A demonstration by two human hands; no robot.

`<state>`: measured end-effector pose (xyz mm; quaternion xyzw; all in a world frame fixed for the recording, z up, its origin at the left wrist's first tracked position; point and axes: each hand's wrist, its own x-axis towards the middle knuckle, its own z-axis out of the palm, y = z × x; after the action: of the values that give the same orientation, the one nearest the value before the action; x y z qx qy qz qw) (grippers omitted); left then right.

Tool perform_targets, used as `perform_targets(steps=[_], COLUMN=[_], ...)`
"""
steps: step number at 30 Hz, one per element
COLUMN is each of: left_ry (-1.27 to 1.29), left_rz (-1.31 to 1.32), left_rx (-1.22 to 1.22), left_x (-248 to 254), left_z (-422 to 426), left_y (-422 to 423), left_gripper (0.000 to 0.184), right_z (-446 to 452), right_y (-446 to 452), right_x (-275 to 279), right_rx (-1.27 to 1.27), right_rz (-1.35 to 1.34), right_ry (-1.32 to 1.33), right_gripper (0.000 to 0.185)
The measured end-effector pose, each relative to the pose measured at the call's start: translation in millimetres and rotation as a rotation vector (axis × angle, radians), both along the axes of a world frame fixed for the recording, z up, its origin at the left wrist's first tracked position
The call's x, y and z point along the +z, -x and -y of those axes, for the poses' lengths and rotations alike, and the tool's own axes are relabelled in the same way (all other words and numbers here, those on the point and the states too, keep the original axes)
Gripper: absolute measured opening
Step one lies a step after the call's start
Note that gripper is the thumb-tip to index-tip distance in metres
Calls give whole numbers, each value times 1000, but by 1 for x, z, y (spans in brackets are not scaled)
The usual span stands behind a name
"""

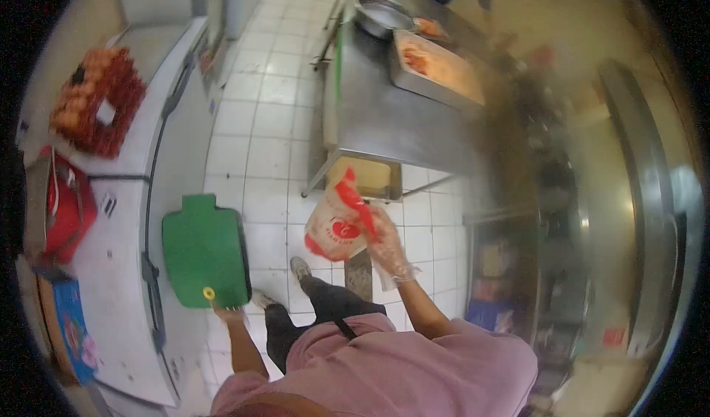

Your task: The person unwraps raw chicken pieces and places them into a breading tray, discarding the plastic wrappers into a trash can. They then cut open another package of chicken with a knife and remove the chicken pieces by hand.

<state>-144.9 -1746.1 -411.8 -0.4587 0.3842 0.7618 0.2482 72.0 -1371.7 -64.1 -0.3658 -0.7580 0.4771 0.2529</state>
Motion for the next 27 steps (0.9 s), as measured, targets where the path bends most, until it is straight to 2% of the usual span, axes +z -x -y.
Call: perform_targets(steps=[1, 2, 4, 5, 6, 7, 9, 10, 11, 12, 16, 17, 19, 21, 24, 27], left_ry=[-12, 54, 227, 151, 389, 376, 345, 347, 357, 335, 301, 281, 253, 227, 336, 297], left_rz=[44, -85, -327, -447, -746, -593, -293, -378, -289, -305, -447, -451, -481, -544, -543, -442], left_rx=[15, -92, -264, -254, -532, -468, -287, -266, -221, -175, -227, -238, -294, -344, -463, -663], left_x=[18, 21, 1, -29, -33, 11, 115, 117, 140, 174, 214, 216, 212, 204, 186, 132], left_z=[-4, -9, 2, 8, 16, 2, -34, -19, -34, -48, -60, -62, -58, -53, -27, 5], left_y=[-1, -6, -18, -30, -42, -40, -34, -31, -20, -13, 13, 17, 17, 16, 16, 20], left_gripper=[58, 56, 53, 49, 53, 52, 51, 42, 37, 36, 26, 25, 23, 23, 33, 46], right_z=[15, 33, 48, 57, 73, 85, 97, 131, 145, 155, 207, 214, 232, 254, 266, 275], right_y=[-3, 0, -4, -19, -18, -19, -21, -19, 2, 14, 75, 93, 121, 152, 146, 71], right_x=[0, 4, -19, -40, -62, -77, -119, -147, -135, -156, -205, -216, -271, -265, -252, -250], right_rx=[9, -50, -66, -50, -140, -189, -115, -168, -243, -205, -203, -229, -119, -162, -263, -216], right_rz=[83, 61, 94, 111, 72, -2, -102, -57, -31, -78, -309, -347, -465, -371, -65, -47], right_ry=[-99, -43, -100, -98, 53, 310, 605, 689, 798, 877, 1127, 1169, 1426, 1397, 1515, 1373], right_gripper=[22, 18, 22, 26, 29, 33, 32, 39, 45, 49, 61, 62, 73, 88, 101, 105])
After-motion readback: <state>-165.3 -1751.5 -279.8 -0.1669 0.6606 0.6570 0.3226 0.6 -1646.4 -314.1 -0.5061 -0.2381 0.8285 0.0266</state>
